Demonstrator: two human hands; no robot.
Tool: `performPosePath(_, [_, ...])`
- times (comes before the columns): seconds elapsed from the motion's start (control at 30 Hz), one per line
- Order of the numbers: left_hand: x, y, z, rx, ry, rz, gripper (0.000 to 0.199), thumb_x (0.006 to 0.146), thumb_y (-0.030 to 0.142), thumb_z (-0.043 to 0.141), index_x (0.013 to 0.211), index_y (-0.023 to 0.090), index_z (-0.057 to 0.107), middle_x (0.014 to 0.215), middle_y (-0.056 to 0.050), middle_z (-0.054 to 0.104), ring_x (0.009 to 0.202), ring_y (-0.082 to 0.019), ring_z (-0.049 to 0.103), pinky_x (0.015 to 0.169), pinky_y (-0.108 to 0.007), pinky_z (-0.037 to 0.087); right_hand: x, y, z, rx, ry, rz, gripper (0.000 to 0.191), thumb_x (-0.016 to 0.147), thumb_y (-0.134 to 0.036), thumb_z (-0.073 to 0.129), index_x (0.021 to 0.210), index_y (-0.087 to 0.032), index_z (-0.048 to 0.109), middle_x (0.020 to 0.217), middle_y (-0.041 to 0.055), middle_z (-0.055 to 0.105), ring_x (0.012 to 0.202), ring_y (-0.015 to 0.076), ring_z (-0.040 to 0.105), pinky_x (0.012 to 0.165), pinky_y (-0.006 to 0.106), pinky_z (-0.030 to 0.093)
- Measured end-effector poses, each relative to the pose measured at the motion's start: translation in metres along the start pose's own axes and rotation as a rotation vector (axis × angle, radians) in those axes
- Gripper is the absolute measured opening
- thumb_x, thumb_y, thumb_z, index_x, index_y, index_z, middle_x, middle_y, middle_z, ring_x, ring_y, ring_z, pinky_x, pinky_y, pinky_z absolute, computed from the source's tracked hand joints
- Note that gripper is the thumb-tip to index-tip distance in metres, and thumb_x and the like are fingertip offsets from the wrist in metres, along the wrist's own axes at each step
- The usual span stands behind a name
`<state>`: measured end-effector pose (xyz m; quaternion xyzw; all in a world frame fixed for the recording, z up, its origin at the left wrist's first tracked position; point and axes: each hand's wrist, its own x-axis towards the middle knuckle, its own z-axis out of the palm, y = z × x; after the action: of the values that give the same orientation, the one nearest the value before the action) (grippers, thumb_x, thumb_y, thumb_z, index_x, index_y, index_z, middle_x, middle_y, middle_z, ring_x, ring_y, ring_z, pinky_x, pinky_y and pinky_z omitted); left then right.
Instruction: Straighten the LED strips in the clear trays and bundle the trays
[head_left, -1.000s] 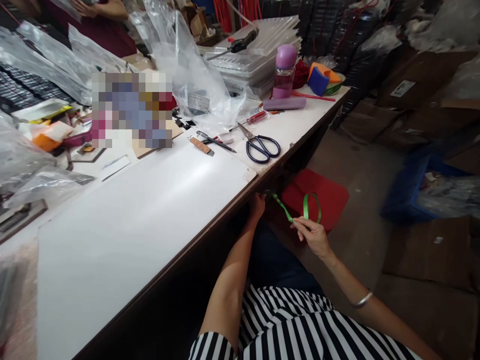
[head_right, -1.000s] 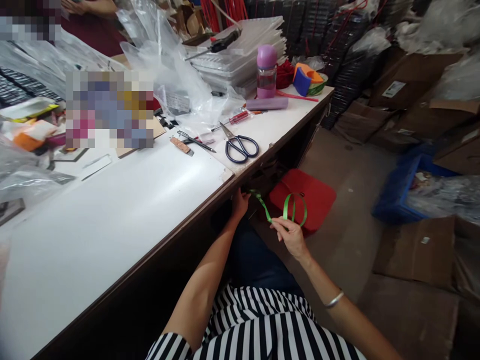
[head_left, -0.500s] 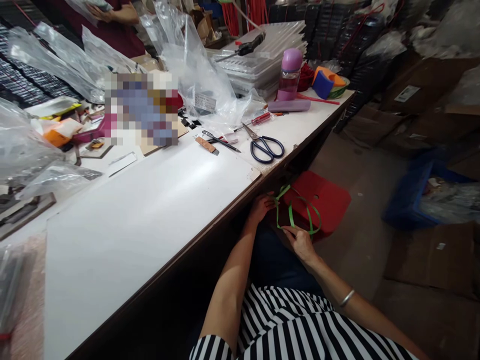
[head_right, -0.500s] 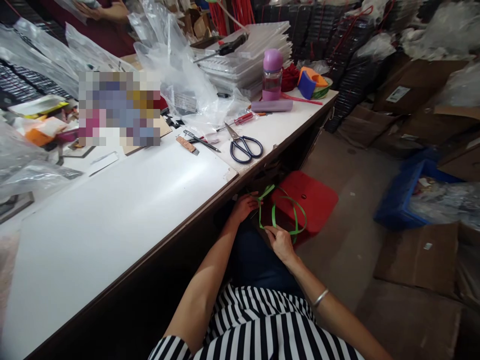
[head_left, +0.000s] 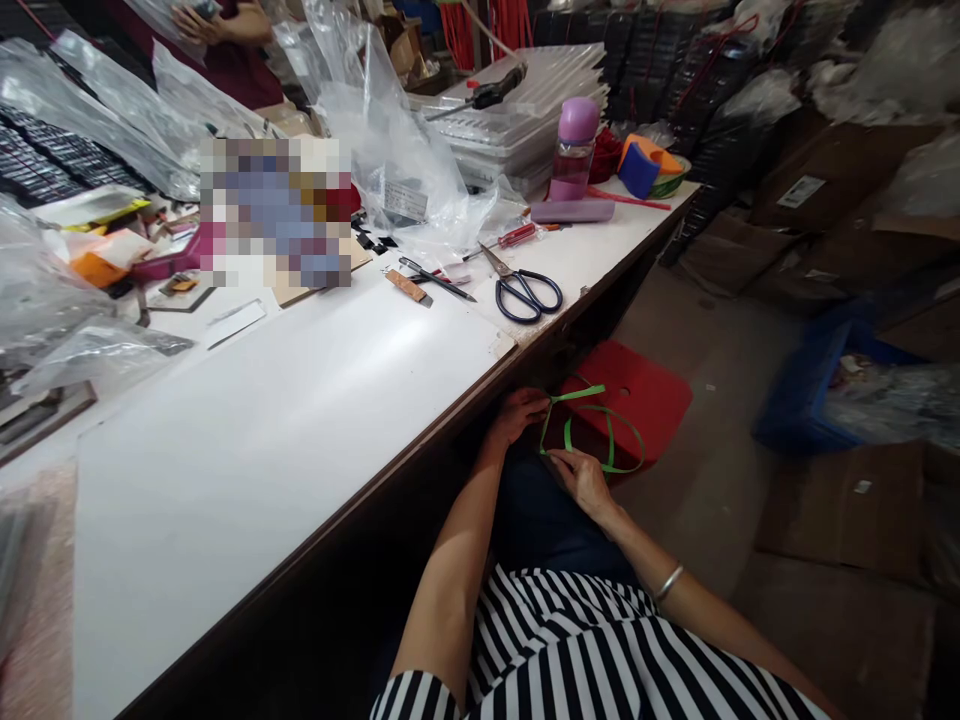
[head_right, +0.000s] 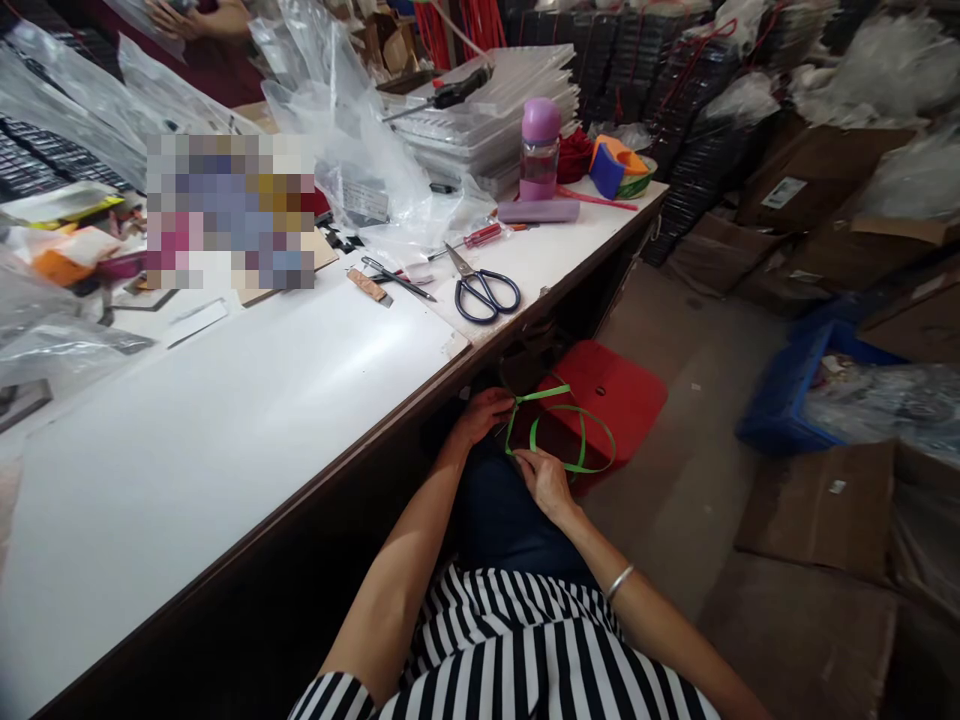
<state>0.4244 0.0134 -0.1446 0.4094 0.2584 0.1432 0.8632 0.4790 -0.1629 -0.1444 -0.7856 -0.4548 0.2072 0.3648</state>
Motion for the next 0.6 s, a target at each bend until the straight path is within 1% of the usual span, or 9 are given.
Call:
performPosePath(0.1, [0.001,-0.002,-0.001,0.02,0.003,0.001,0.017,0.086,0.026,0.059,0.096,0.012,0.06,0.088,-0.002,0.062,0.076,-0.012,0.061,0.069,-0.03,0.053,-0.001,-0.005,0.004,0.024,-0.033,-0.016,0.034,0.088,-0.036,0.045,0.097,-0.017,0.072,0.091,0.0097,0.071,0.083,0.023,0.066,0.077,0.036,0.051])
performPosePath(0.2, [0.003,-0.003,-0.002,0.05,0.016,0.004,0.019,0.087,0.028,0.058,0.097,0.012,0.059,0.09,-0.003,0.062,0.076,-0.012,0.061,0.069,-0.03,0.053,0.0,-0.005,0.005,0.039,-0.054,0.002,0.032,0.088,-0.036,0.046,0.093,-0.018,0.072,0.088,0.0082,0.071,0.081,0.022,0.067,0.076,0.034,0.051])
performPosePath(0.23, [0.003,-0.004,-0.003,0.062,0.024,0.006,0.02,0.088,0.029,0.058,0.097,0.012,0.059,0.09,-0.003,0.062,0.076,-0.012,0.061,0.069,-0.03,0.053,0.001,-0.004,0.004,0.039,-0.059,0.018,0.032,0.087,-0.037,0.047,0.091,-0.018,0.072,0.087,0.008,0.071,0.076,0.0213,0.067,0.074,0.034,0.052])
performPosePath(0.3, [0.006,-0.006,-0.004,0.086,0.039,0.014,0.021,0.088,0.03,0.057,0.098,0.012,0.059,0.092,-0.003,0.062,0.077,-0.012,0.06,0.069,-0.03,0.053,0.003,-0.003,-0.001,0.032,-0.061,0.063,0.033,0.085,-0.041,0.05,0.092,-0.017,0.072,0.086,0.0079,0.07,0.06,0.0176,0.065,0.064,0.032,0.052])
performPosePath(0.37, [0.009,-0.009,-0.005,0.114,0.055,0.018,0.021,0.088,0.03,0.057,0.098,0.012,0.059,0.092,-0.003,0.062,0.077,-0.012,0.06,0.069,-0.03,0.053,0.01,-0.003,-0.01,0.017,-0.04,0.119,0.039,0.083,-0.046,0.052,0.101,-0.016,0.069,0.092,0.009,0.068,0.043,0.0121,0.056,0.053,0.03,0.049])
performPosePath(0.4, [0.01,-0.011,-0.006,0.13,0.064,0.018,0.021,0.088,0.03,0.057,0.098,0.012,0.059,0.091,-0.003,0.062,0.076,-0.012,0.06,0.068,-0.03,0.053,0.015,-0.003,-0.015,0.007,-0.018,0.145,0.043,0.083,-0.048,0.051,0.106,-0.016,0.067,0.097,0.0101,0.067,0.039,0.0102,0.053,0.051,0.03,0.048])
performPosePath(0.43, [0.012,-0.013,-0.005,0.149,0.07,0.017,0.02,0.088,0.03,0.057,0.097,0.012,0.059,0.09,-0.003,0.062,0.076,-0.012,0.06,0.068,-0.03,0.052,0.021,-0.003,-0.02,-0.006,0.008,0.165,0.045,0.084,-0.05,0.049,0.109,-0.016,0.065,0.102,0.0112,0.066,0.039,0.0094,0.052,0.052,0.03,0.048])
performPosePath(0.5, [0.012,-0.016,-0.003,0.197,0.076,0.011,0.021,0.088,0.031,0.057,0.097,0.012,0.059,0.09,-0.003,0.062,0.075,-0.012,0.06,0.068,-0.03,0.052,0.036,-0.005,-0.028,-0.035,0.063,0.185,0.046,0.086,-0.051,0.044,0.108,-0.016,0.064,0.104,0.0117,0.066,0.046,0.0115,0.055,0.06,0.031,0.049])
performPosePath(0.6, [0.007,-0.017,0.001,0.292,0.072,0.002,0.02,0.087,0.031,0.058,0.095,0.012,0.06,0.089,-0.003,0.062,0.077,-0.013,0.06,0.07,-0.031,0.052,0.058,-0.011,-0.031,-0.075,0.119,0.177,0.039,0.082,-0.049,0.045,0.09,-0.017,0.066,0.085,0.0101,0.068,0.063,0.0193,0.06,0.068,0.032,0.047])
